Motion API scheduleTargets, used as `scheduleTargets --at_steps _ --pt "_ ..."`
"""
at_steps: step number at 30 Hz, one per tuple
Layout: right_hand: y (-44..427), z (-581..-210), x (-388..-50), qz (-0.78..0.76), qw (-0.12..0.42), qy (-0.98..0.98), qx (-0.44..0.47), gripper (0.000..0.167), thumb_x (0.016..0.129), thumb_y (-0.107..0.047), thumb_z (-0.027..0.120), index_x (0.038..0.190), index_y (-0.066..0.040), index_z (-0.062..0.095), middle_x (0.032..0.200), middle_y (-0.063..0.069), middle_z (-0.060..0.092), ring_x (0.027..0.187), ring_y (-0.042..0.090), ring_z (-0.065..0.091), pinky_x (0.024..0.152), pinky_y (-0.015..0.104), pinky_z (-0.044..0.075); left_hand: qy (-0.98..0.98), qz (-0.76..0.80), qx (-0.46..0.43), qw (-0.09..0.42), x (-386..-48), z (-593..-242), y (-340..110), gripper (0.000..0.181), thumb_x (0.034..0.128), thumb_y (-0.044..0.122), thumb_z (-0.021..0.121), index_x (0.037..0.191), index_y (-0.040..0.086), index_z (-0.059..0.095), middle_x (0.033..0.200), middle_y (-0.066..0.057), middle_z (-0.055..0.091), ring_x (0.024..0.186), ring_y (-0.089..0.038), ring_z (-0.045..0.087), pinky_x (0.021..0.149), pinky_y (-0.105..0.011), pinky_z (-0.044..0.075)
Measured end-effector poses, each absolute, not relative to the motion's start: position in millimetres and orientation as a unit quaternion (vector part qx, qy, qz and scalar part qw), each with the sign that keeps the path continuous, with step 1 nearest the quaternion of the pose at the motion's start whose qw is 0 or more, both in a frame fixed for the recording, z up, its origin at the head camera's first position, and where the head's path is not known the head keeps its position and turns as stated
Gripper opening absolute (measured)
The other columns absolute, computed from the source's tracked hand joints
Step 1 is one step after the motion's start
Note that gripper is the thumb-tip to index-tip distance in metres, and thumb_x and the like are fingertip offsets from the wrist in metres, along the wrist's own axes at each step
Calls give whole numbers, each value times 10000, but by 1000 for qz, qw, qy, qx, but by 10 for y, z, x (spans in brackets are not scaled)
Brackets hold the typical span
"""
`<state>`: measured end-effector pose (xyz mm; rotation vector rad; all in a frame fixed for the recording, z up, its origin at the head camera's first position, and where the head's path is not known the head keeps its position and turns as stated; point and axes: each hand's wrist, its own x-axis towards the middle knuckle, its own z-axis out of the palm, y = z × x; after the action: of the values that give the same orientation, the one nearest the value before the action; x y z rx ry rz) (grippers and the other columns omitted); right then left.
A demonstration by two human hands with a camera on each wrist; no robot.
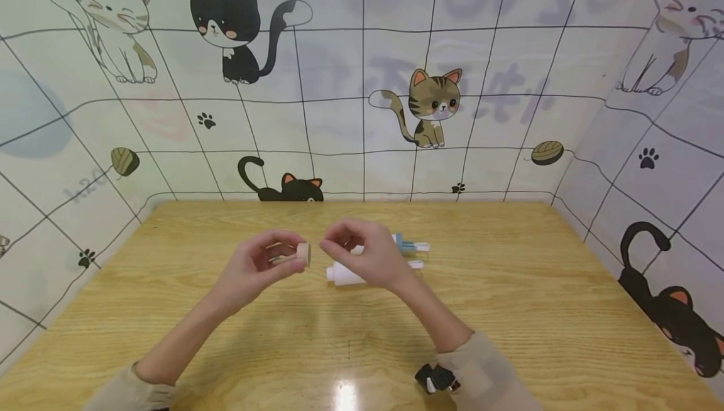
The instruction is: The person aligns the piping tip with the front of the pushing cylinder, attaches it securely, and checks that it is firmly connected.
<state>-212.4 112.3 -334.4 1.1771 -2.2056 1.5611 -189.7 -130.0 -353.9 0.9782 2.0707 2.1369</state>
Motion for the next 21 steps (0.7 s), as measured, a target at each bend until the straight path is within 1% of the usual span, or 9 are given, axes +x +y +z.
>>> scheduleTargets --at_steps 4,10,12,18,21 --pt "1164 -3330 -2127 518 105 -753 392 57 940 -15 698 957 -69 703 863 45 691 757 156 637 669 255 563 664 682 308 3 -1904 -3544 -1305 308 894 -35 739 1182 -29 630 1091 -126 647 1057 -223 673 945 -433 567" --pt "1256 -3311 -2136 496 106 -774 379 58 937 -60 721 961 -111 707 857 -56 689 759 150 643 676 258 551 667 681 302 5 -1907 -3549 -1308 310 893 -26 744 1182 -18 634 1089 -132 648 1047 -228 673 932 -429 574" --pt "1292 -3316 -2143 490 104 -779 377 72 934 -65 728 969 -124 706 870 -71 688 764 152 638 683 255 546 666 682 302 7 -1907 -3552 -1308 308 892 -27 744 1181 -16 635 1087 -134 646 1041 -232 671 931 -430 575" --pt "1404 -3331 -2156 474 92 -794 369 87 932 -95 741 992 -142 699 923 -64 688 823 152 647 753 293 566 667 682 301 9 -1908 -3557 -1309 308 893 -28 743 1181 -14 634 1095 -126 644 1043 -228 671 933 -425 574" --pt "1461 -3340 -2160 463 84 -804 363 86 938 -120 739 1008 -142 696 942 -67 686 861 145 651 789 291 569 667 681 301 9 -1909 -3558 -1308 308 894 -28 743 1180 -17 631 1104 -126 641 1051 -230 671 933 -421 574"
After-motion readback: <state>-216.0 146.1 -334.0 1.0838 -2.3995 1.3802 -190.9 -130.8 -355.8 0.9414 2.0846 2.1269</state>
